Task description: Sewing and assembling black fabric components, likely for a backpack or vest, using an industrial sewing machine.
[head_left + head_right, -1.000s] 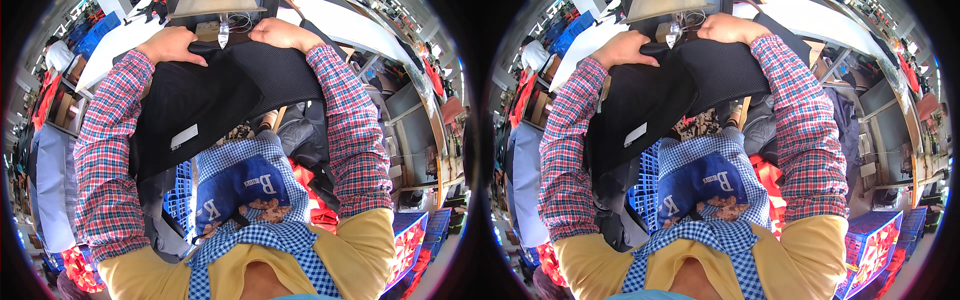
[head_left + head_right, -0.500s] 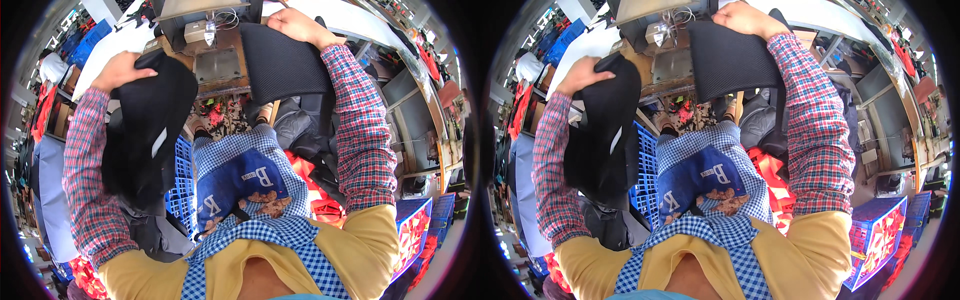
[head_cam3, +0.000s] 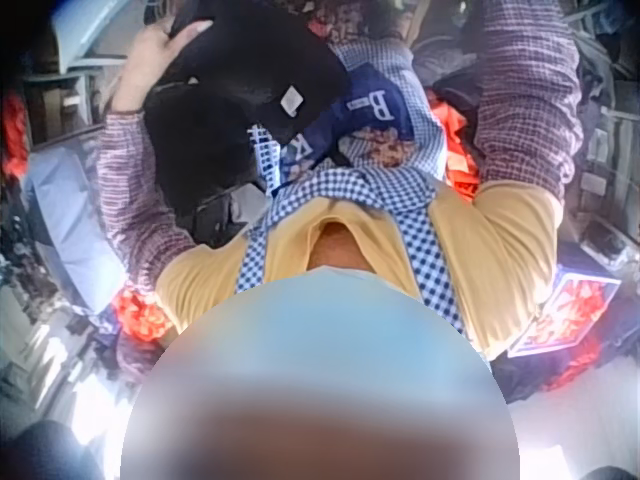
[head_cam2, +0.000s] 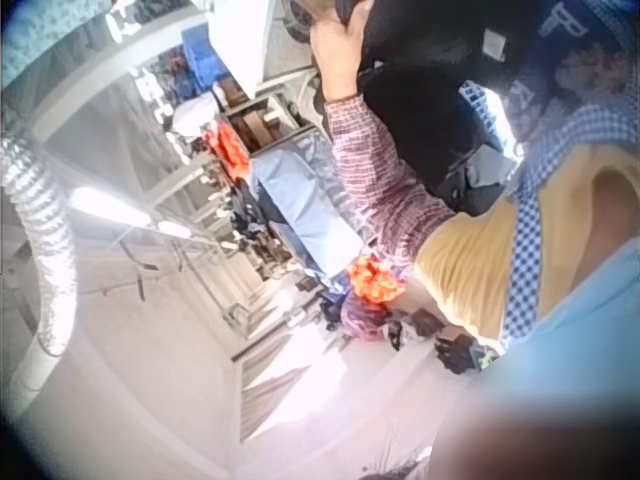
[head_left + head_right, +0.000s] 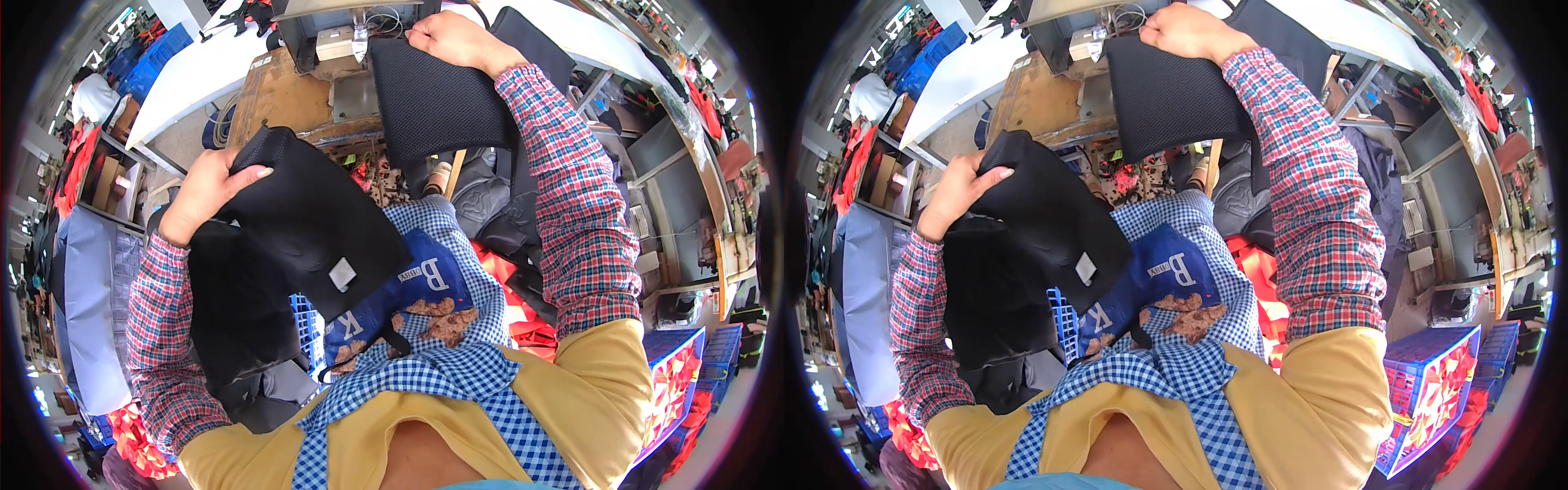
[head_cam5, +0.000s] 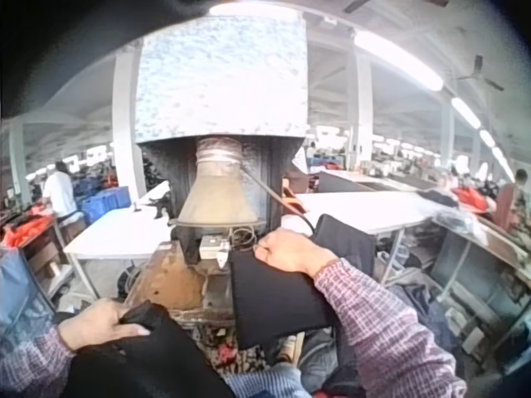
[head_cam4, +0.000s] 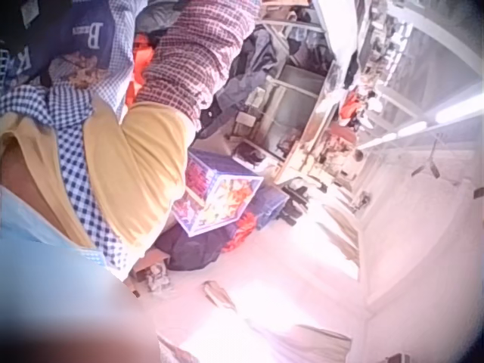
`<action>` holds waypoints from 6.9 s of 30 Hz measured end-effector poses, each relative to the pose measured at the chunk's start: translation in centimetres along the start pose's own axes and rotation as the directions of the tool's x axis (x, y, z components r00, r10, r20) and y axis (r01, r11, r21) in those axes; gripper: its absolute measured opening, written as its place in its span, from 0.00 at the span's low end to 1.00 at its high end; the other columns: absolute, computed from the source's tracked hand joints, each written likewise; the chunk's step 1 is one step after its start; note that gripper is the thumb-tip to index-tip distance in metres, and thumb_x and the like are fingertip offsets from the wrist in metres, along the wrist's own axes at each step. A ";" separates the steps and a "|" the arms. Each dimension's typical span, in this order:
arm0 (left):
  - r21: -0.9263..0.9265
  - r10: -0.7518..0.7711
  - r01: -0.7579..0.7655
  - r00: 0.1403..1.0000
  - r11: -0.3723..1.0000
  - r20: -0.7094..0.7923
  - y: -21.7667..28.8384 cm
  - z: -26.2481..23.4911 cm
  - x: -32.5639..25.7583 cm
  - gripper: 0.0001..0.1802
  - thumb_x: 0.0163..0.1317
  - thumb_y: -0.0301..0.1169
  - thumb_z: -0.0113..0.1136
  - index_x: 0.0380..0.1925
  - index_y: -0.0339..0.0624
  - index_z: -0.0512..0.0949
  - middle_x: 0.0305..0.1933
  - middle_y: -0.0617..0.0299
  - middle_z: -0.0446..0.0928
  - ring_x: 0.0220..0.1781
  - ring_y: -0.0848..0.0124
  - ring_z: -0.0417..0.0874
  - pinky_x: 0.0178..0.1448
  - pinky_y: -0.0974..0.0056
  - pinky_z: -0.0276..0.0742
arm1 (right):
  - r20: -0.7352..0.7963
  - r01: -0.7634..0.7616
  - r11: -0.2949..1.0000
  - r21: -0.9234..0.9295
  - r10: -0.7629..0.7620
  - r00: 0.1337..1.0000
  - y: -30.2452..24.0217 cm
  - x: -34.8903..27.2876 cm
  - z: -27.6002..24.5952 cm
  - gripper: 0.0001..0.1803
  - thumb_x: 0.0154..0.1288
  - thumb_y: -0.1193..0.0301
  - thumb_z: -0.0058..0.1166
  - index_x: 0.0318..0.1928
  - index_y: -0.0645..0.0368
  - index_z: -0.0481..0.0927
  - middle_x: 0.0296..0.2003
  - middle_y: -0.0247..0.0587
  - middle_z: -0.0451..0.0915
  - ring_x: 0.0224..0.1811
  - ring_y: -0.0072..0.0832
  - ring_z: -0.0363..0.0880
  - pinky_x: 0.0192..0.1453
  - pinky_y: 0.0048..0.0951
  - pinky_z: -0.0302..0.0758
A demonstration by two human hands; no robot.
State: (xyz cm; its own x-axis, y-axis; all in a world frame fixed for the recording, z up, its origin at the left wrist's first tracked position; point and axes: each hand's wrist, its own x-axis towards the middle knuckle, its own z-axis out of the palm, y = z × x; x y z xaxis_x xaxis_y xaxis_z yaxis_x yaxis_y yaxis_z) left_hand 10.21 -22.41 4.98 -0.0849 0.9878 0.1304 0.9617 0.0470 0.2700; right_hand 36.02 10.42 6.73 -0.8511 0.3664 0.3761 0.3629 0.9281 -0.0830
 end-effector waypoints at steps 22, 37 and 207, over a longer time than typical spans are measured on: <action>-0.158 0.276 -0.286 0.957 0.945 -0.086 14.6 1.0 -6.6 0.13 0.66 0.37 0.61 0.39 0.36 0.82 0.24 0.47 0.74 0.26 0.56 0.78 0.33 0.63 0.73 | 0.271 -0.070 0.664 0.745 -0.205 0.940 -18.3 -19.5 -5.4 0.23 0.68 0.61 0.58 0.56 0.64 0.75 0.40 0.52 0.82 0.41 0.35 0.81 0.47 0.34 0.75; -0.344 0.593 -0.587 0.799 0.733 -0.100 21.1 9.4 -7.5 0.28 0.65 0.52 0.56 0.17 0.40 0.76 0.18 0.49 0.74 0.24 0.49 0.78 0.27 0.52 0.72 | -0.135 -0.515 0.845 -0.144 0.499 0.856 -7.5 -34.1 -23.3 0.24 0.70 0.68 0.55 0.63 0.61 0.71 0.57 0.43 0.76 0.59 0.27 0.72 0.65 0.27 0.64; -0.409 0.110 -0.222 0.954 0.885 -0.280 14.7 2.2 -0.6 0.22 0.75 0.44 0.49 0.42 0.32 0.76 0.28 0.64 0.74 0.34 0.81 0.72 0.42 0.70 0.72 | 0.041 -0.025 0.427 0.904 -0.029 0.999 -17.3 -19.1 -2.4 0.28 0.64 0.63 0.64 0.59 0.65 0.73 0.49 0.42 0.80 0.47 0.23 0.78 0.54 0.28 0.75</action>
State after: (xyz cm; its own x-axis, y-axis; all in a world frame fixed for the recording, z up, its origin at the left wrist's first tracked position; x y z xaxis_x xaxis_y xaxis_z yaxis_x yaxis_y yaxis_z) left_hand 25.01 -21.99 6.79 -0.0479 0.9057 0.4213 0.7638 -0.2386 0.5997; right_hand 46.93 -12.75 3.23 -0.8763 0.3415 0.3398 -0.1669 0.4466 -0.8791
